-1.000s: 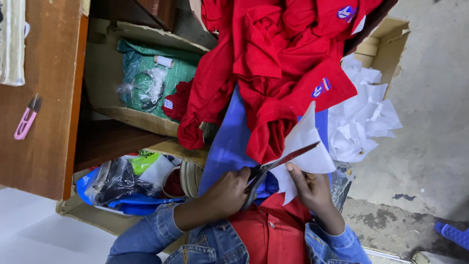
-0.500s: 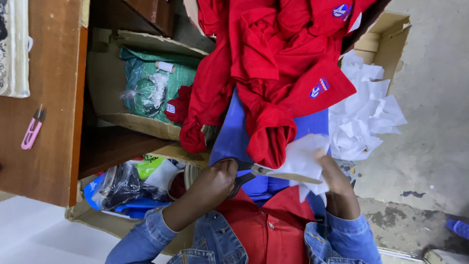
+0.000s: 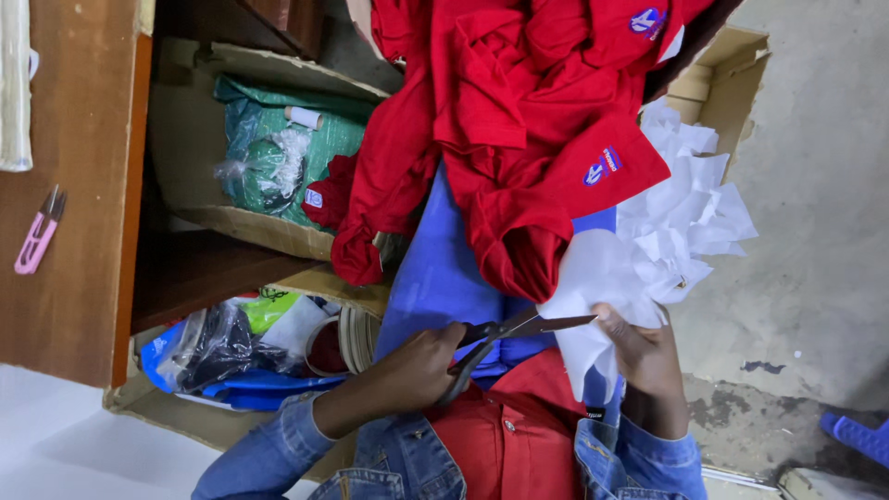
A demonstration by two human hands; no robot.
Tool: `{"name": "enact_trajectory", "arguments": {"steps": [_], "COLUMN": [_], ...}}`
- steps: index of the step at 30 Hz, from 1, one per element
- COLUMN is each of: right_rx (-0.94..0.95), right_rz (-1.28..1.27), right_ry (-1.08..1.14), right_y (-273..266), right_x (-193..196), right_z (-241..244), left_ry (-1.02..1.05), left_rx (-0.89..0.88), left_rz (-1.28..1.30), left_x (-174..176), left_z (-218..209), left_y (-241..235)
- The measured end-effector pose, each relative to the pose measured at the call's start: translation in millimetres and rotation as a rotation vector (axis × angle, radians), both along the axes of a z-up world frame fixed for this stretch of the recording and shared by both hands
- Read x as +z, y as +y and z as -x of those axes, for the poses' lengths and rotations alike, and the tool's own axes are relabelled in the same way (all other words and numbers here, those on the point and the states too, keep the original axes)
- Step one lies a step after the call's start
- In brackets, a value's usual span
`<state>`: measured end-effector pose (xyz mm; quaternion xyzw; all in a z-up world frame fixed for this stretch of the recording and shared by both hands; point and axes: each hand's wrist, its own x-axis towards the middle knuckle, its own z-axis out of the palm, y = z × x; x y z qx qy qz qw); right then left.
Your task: The person sits on the floor and uses scissors to cut white paper or fabric pieces from a red garment. They repeatedly trim the white sections and place the cut pieces into a cardboard box.
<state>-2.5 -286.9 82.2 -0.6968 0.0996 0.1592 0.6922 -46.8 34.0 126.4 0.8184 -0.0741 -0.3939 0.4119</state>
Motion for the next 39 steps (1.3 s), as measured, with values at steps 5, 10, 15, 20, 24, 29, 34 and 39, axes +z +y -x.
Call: {"name": "enact_trajectory", "arguments": {"steps": [5,10,15,20,24,29,34,39], "right_rx": [-0.018,0.141,0.176,0.339,0.440,0.424,0.464,-0.355], "right_rz": [0.196,0.251,0.338,0.494,0.572,0.248,0.379,0.236], "right_ry": [-0.064,-0.289,-0.382,0.044,0.304,-1.122,-1.008,-0.573], "right_y": [-3.4,3.5,6.6,-37.1,-39.1,42.5,64.3,14.1], "right_x": [-6.6,-6.8,-49.8,-149.9,-187.0,-82.2,-74.2,-93.0], "right_z": [12.9,19.0,48.9,122.7,148.2,36.3,13.4,-22.2], "left_ry": [-0.018,-0.039,0.051,0.067,0.041,0.049,-0.102,-0.459], "left_rx": [0.001,0.036,0.008,-0.004,0.005,0.052,0.327,0.482], "left_rz": [-0.011,0.016,-0.003,-0.091,-0.116,0.004,0.184,0.245], "left_x": [-1.4,-8.4,1.3,8.6,-2.3,-5.8,-8.8,-9.1], "left_z": [-2.9,0.9,-6.0,-11.9,-5.7,-10.8,-35.5,-91.5], "left_y": [-5.7,-9.4,-11.7,-15.8,-17.1,-11.0,-1.2,-14.7]}}
